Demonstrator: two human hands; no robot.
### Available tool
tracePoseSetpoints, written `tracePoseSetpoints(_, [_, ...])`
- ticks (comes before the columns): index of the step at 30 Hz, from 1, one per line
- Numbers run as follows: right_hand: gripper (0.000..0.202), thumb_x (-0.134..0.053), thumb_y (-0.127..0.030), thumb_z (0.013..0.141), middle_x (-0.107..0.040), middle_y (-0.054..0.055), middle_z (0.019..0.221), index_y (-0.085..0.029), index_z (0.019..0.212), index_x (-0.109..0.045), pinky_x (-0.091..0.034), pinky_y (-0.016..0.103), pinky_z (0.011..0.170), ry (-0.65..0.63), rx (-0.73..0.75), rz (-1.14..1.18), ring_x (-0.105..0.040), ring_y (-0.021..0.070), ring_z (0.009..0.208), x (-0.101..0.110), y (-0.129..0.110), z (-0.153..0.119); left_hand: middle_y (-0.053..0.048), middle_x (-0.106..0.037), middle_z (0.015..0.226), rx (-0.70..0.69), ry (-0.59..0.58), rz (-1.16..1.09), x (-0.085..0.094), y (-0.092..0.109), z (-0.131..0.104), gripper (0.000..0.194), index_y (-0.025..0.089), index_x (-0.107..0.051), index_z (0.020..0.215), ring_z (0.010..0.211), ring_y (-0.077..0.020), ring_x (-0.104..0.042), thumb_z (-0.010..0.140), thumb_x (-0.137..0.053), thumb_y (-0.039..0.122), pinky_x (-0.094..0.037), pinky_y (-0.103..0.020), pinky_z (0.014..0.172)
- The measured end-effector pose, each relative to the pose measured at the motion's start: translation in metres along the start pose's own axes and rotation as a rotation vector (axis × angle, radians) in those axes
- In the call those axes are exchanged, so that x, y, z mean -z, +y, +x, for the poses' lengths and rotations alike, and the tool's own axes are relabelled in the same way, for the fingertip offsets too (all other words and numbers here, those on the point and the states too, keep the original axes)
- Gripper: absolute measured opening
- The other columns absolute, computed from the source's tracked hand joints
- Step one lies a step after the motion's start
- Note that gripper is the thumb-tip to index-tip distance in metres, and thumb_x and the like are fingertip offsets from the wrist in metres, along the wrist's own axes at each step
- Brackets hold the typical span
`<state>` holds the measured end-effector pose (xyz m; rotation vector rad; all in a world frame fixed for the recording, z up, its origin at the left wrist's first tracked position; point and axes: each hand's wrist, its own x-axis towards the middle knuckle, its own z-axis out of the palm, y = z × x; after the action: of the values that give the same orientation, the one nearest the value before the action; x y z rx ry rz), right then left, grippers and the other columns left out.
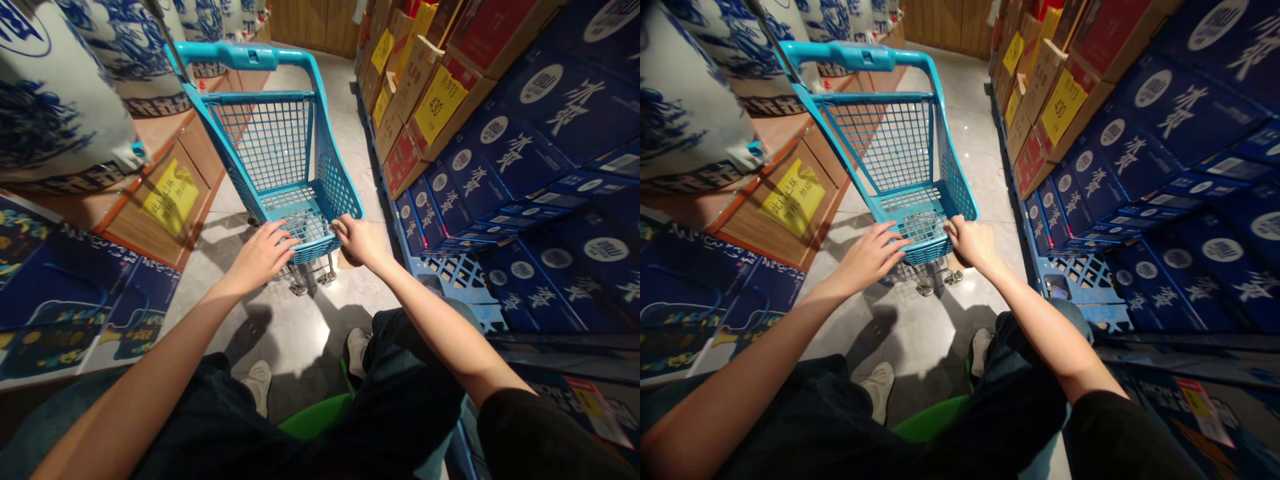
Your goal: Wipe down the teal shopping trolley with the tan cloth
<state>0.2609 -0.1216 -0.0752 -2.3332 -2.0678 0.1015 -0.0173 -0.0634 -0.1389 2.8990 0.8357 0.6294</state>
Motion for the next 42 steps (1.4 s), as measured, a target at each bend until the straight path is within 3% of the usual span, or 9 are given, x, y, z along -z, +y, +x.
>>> tracePoseSetpoints(2, [0.045,-0.043,-0.057,0.116,-0.086,0.010,0.115,-0.027,0.132,-0.073,-0.041,0.030,0.074,-0.004,0.039,0.023,-0.079,0.0299,0.101,-0.002,0.001,0.000,-0.016,-0.079,0.124,0.001,-0.001,-0.009,0.000,-0.001,0.000,0.041,0.020,-0.081,0.131,0.150,-0.0375,-0.058,0.113,-0.046,0.035,-0.047,-0.067,0.127])
tracePoseSetpoints(8, [0.043,-0.050,-0.055,0.114,-0.086,0.010,0.117,-0.025,0.128,-0.078,-0.042,0.029,0.072,0.080,-0.139,0.095,-0.079,0.0269,0.098,0.000,0.026,0.012,-0.016,-0.079,0.126,-0.025,-0.005,0.002,-0.002,-0.003,0.003,0.043,0.019,-0.080,0.132,0.149,-0.0377,-0.058,0.115,-0.045,0.037,-0.048,-0.066,0.127])
tracePoseSetpoints(13, [0.043,-0.050,-0.056,0.114,-0.086,0.009,0.116,-0.029,0.133,-0.077,-0.043,0.029,0.074,0.058,-0.022,0.069,-0.079,0.0284,0.101,-0.003,0.025,0.008,-0.016,-0.079,0.124,-0.044,0.009,0.018,-0.002,-0.004,0.003,0.041,0.019,-0.080,0.130,0.148,-0.0374,-0.059,0.114,-0.046,0.035,-0.049,-0.065,0.126])
tracePoseSetpoints(19, [0.044,-0.051,-0.056,0.115,-0.086,0.011,0.117,-0.026,0.134,-0.078,-0.045,0.031,0.076,0.111,-0.151,0.068,-0.078,0.0292,0.098,-0.003,0.026,0.011,-0.017,-0.079,0.123,-0.061,0.009,0.073,-0.003,-0.003,0.004,0.044,0.017,-0.080,0.130,0.148,-0.0375,-0.060,0.116,-0.043,0.036,-0.050,-0.065,0.126])
tracePoseSetpoints(25, [0.044,-0.045,-0.054,0.116,-0.085,0.010,0.118,-0.027,0.135,-0.074,-0.043,0.030,0.074,0.025,0.043,0.044,-0.079,0.0287,0.101,-0.004,0.006,0.000,-0.017,-0.080,0.124,-0.049,0.010,0.050,-0.001,-0.003,0.003,0.042,0.016,-0.080,0.131,0.149,-0.0383,-0.059,0.115,-0.045,0.034,-0.049,-0.065,0.127])
tracePoseSetpoints(31, [0.042,-0.052,-0.055,0.113,-0.086,0.011,0.116,-0.026,0.130,-0.078,-0.044,0.031,0.073,0.112,-0.146,0.091,-0.077,0.0271,0.091,-0.001,0.032,0.012,-0.017,-0.079,0.127,-0.026,-0.009,0.026,-0.002,-0.002,0.004,0.041,0.017,-0.079,0.134,0.151,-0.0375,-0.058,0.114,-0.047,0.033,-0.049,-0.064,0.128])
tracePoseSetpoints(38, [0.041,-0.046,-0.049,0.116,-0.085,0.008,0.120,-0.028,0.137,-0.074,-0.040,0.031,0.072,0.008,0.105,0.045,-0.079,0.0285,0.102,-0.008,0.005,-0.006,-0.017,-0.079,0.126,-0.031,-0.018,0.048,-0.001,-0.001,0.004,0.043,0.018,-0.079,0.133,0.150,-0.0368,-0.059,0.115,-0.044,0.034,-0.048,-0.064,0.128])
tracePoseSetpoints(42, [0.044,-0.049,-0.056,0.114,-0.086,0.009,0.119,-0.030,0.137,-0.077,-0.039,0.031,0.071,0.081,-0.054,0.044,-0.080,0.0311,0.106,-0.003,0.028,0.008,-0.017,-0.079,0.126,-0.024,-0.034,0.057,0.001,-0.001,0.005,0.045,0.017,-0.078,0.135,0.150,-0.0365,-0.058,0.115,-0.042,0.034,-0.047,-0.063,0.129])
